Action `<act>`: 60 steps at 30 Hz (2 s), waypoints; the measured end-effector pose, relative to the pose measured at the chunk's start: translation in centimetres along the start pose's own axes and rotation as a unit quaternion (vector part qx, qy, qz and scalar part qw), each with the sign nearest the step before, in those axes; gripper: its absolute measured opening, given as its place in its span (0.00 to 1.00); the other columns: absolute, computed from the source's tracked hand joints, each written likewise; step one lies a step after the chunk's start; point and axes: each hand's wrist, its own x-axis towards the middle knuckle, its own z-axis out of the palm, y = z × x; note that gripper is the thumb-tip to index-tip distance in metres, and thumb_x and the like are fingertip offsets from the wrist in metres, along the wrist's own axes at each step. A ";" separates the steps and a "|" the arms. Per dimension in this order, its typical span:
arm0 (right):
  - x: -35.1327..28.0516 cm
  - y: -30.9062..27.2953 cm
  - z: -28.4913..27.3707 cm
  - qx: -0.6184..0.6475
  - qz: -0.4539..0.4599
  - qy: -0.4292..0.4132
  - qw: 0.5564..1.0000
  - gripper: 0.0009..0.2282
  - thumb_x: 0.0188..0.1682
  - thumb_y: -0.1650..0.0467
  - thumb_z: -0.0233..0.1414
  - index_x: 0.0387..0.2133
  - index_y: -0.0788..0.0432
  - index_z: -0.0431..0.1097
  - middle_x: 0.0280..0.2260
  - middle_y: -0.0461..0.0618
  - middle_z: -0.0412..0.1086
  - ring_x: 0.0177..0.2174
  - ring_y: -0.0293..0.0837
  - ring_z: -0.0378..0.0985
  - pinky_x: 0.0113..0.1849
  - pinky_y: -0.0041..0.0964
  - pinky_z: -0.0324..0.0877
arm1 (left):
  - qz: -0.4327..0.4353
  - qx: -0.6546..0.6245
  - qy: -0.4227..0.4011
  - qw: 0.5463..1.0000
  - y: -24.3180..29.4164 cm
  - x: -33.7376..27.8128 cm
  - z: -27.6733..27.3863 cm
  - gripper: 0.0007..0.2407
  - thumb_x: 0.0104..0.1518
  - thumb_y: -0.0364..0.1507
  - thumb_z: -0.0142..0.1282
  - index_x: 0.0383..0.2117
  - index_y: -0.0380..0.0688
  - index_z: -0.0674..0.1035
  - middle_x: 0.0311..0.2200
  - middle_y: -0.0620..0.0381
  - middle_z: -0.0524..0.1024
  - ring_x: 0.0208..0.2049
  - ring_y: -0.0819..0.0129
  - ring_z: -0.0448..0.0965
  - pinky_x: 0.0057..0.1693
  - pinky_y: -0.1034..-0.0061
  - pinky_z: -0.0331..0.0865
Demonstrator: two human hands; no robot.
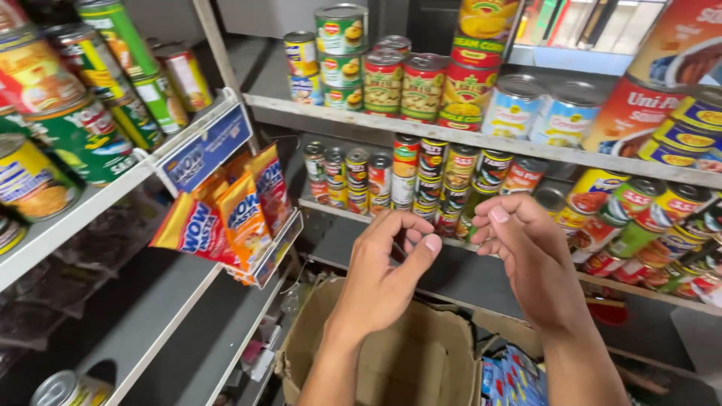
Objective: The recorder is organizing and rearranging various canned goods on a grocery store shelf to keep them tidy and faced forward.
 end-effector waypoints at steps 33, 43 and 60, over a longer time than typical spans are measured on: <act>4.3 2.3 8.5 0.343 -0.005 -0.187 0.921 0.44 0.55 0.41 0.28 0.72 0.65 0.44 0.69 0.67 0.50 0.68 0.58 0.51 0.67 0.51 0.47 | 0.170 0.348 0.013 0.922 -11.3 6.5 2.0 0.27 0.64 0.43 0.42 0.70 0.51 0.62 0.75 0.44 0.48 0.77 0.45 0.43 0.75 0.46 0.35; 4.2 0.9 9.2 -0.260 -0.219 -0.009 0.940 0.31 0.60 0.55 0.39 0.71 0.63 0.51 0.75 0.65 0.44 0.74 0.59 0.44 0.70 0.50 0.41 | -0.038 -0.537 -0.050 0.841 -8.9 -0.1 5.1 0.29 0.69 0.41 0.34 0.74 0.40 0.48 0.77 0.55 0.42 0.77 0.62 0.42 0.75 0.65 0.39; 5.9 7.0 1.5 -0.034 0.026 -0.016 0.999 0.21 0.56 0.73 0.49 0.64 0.58 0.59 0.48 0.56 0.64 0.41 0.40 0.69 0.44 0.34 0.68 | -0.105 -0.341 -0.043 0.933 -14.3 3.9 3.7 0.15 0.63 0.29 0.51 0.21 0.31 0.79 0.18 0.53 0.77 0.17 0.72 0.73 0.27 0.78 0.65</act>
